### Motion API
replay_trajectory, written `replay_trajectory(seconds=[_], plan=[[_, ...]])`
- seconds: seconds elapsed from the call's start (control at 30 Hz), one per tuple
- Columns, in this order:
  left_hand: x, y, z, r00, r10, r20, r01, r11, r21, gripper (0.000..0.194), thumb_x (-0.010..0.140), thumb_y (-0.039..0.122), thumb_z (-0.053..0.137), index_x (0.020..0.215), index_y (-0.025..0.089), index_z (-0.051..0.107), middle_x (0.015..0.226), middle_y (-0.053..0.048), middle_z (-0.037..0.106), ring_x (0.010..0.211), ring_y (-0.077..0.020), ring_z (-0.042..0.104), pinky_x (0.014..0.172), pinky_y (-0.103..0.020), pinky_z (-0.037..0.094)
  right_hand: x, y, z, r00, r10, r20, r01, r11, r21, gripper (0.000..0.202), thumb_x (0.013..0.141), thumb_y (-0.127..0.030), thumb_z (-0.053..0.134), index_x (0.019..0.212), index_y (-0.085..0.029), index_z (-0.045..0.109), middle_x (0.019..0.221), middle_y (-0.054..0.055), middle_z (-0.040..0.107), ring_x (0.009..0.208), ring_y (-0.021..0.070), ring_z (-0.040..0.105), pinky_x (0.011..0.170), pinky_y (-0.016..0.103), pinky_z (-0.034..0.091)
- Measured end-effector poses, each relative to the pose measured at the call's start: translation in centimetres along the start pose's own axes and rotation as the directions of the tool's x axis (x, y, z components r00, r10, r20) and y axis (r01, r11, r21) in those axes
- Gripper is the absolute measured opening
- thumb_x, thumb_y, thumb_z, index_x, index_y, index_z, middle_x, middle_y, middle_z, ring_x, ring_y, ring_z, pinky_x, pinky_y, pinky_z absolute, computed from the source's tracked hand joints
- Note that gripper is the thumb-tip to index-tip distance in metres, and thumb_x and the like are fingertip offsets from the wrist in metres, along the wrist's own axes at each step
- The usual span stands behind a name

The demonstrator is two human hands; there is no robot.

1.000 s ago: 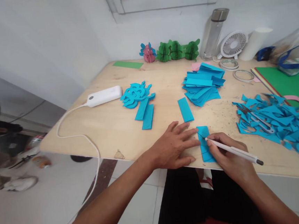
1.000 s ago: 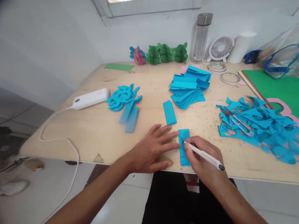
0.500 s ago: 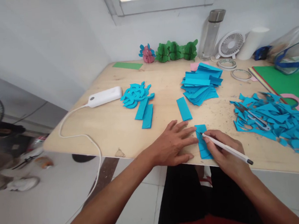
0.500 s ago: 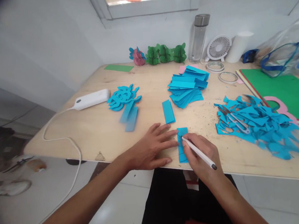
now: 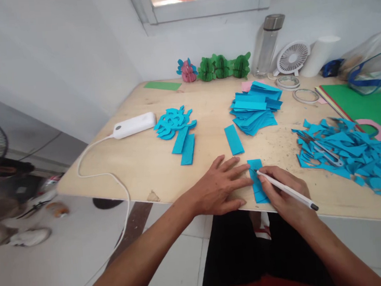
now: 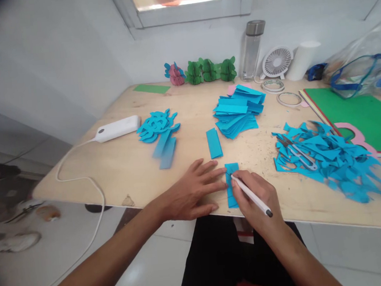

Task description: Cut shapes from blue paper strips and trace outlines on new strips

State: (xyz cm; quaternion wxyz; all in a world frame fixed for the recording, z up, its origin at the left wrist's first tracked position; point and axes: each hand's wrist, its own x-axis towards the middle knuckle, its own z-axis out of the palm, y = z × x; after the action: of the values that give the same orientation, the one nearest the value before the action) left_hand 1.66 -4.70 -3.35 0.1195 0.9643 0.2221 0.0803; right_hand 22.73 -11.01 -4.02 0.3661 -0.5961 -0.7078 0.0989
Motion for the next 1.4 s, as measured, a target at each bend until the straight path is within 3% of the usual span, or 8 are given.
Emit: replay_trajectory(seconds=[0.9,1.1,1.27,1.4], plan=[[0.0,-0.2,0.1,1.000,0.006,-0.008,-0.006,1.000,-0.011,0.050,0.090,0.052,0.050,0.135,0.030,0.052,0.151,-0.006,0.041,0.141,-0.0337,0.028,0.113,-0.055,0.019,0.0,0.3,0.1,0.998,-0.065,-0.023,0.065,0.998,0.010,0.014,0.092,-0.026,0.053,0.095,-0.020,0.065,0.093,0.007,0.074,0.083,0.0196,0.070,0.071,0.028,0.053],[0.0,-0.3,0.3,1.000,0.007,-0.003,-0.007,1.000,-0.003,0.050,0.091,0.052,0.049,0.135,0.029,0.051,0.152,-0.006,0.040,0.142,-0.0334,0.026,0.113,-0.056,0.018,0.1,0.1,-0.1,0.999,0.040,0.003,-0.040,0.996,0.075,0.015,0.091,-0.029,0.055,0.095,-0.020,0.066,0.092,0.006,0.073,0.083,0.0189,0.069,0.075,0.028,0.052],[-0.1,-0.3,0.4,1.000,0.017,-0.021,-0.017,1.000,0.004,0.047,0.091,0.052,0.049,0.132,0.029,0.054,0.151,-0.006,0.040,0.142,-0.0337,0.027,0.113,-0.056,0.017,0.8,0.1,-0.8,0.968,0.220,0.120,-0.241,0.947,0.211,0.018,0.089,-0.036,0.056,0.089,-0.022,0.068,0.080,0.002,0.072,0.066,0.0158,0.064,0.057,0.025,0.048],[-0.1,-0.4,0.3,1.000,0.021,-0.021,-0.021,1.000,0.006,0.047,0.091,0.051,0.049,0.132,0.029,0.054,0.151,-0.007,0.040,0.141,-0.0339,0.028,0.112,-0.056,0.018,1.3,0.1,-0.9,0.948,0.273,0.160,-0.306,0.921,0.241,0.020,0.088,-0.037,0.056,0.084,-0.021,0.067,0.072,0.000,0.069,0.058,0.0138,0.058,0.052,0.024,0.044]])
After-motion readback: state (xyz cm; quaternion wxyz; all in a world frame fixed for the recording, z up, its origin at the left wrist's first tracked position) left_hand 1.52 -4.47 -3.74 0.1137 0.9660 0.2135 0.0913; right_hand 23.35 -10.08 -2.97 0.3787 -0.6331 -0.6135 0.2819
